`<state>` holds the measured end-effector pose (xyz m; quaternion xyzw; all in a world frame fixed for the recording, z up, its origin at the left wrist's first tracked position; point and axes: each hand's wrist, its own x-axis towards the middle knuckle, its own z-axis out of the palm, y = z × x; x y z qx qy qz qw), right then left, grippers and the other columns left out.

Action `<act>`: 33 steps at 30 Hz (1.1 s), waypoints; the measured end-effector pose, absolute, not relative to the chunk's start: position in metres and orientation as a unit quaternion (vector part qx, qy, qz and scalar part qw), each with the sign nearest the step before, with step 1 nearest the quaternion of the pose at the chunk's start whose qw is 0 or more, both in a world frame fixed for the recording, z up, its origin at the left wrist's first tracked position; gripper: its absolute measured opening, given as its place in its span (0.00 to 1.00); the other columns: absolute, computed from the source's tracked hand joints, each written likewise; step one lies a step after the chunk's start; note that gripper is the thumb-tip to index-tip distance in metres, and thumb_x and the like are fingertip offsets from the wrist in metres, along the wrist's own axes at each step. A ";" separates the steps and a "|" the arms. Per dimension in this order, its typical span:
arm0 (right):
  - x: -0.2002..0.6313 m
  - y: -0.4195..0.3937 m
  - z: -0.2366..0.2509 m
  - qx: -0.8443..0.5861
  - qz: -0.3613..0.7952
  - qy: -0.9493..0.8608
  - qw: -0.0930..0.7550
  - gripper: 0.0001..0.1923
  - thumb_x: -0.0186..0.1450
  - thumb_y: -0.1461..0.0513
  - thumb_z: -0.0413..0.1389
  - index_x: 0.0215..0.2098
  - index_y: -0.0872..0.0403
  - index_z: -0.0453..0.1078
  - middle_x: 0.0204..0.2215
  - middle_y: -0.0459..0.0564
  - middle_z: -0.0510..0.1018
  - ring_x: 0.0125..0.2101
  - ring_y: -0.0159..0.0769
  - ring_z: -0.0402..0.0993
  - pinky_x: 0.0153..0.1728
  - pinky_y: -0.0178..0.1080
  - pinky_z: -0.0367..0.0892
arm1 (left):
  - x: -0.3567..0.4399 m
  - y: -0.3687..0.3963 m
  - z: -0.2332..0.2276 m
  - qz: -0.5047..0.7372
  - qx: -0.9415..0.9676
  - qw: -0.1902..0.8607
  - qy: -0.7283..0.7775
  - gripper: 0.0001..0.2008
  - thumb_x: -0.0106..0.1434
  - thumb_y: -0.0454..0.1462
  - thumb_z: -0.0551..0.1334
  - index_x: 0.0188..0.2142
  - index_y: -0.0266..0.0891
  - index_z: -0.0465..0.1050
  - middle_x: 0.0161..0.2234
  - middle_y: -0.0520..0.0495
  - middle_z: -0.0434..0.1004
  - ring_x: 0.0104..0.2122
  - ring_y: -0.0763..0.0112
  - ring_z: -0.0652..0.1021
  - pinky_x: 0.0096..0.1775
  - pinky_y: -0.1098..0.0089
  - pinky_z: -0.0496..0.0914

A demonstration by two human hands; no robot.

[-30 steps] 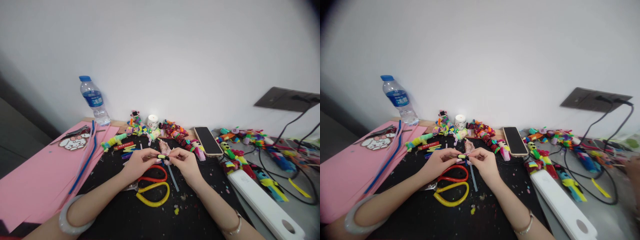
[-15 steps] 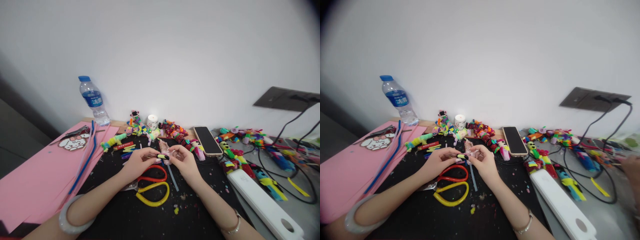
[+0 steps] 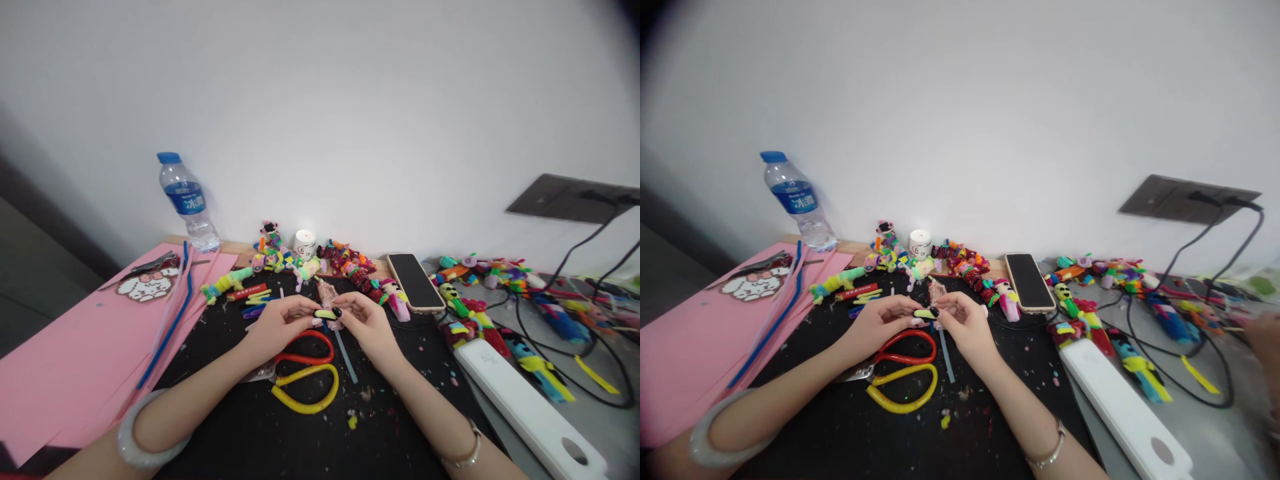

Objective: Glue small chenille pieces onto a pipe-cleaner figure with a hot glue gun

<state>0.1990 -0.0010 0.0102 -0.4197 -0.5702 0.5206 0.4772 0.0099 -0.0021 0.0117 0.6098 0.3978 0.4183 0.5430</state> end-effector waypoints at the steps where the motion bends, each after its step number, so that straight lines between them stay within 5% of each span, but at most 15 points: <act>1: 0.199 -0.001 0.010 -0.417 0.525 -0.575 0.469 0.11 0.55 0.57 0.62 0.35 0.53 0.71 0.29 0.46 0.78 0.29 0.32 0.74 0.32 0.36 0.70 | 0.010 -0.002 0.011 0.419 0.608 0.546 0.395 0.09 0.55 0.33 0.64 0.37 0.36 0.74 0.36 0.46 0.82 0.37 0.66 0.80 0.44 0.66 0.74; 11: 0.198 -0.004 0.012 -0.427 0.500 -0.600 0.456 0.08 0.56 0.59 0.62 0.32 0.54 0.73 0.26 0.46 0.79 0.27 0.32 0.75 0.30 0.35 0.71 | 0.011 -0.001 0.001 0.417 0.591 0.579 0.376 0.13 0.53 0.34 0.67 0.39 0.36 0.73 0.37 0.46 0.81 0.38 0.66 0.80 0.44 0.65 0.74; 33: 0.199 -0.005 0.013 -0.409 0.366 -0.696 0.462 0.09 0.56 0.68 0.59 0.36 0.53 0.73 0.28 0.46 0.74 0.26 0.30 0.69 0.27 0.32 0.66 | 0.007 -0.001 0.003 0.460 0.673 0.445 0.372 0.09 0.55 0.35 0.66 0.37 0.37 0.76 0.41 0.43 0.78 0.40 0.64 0.78 0.43 0.65 0.74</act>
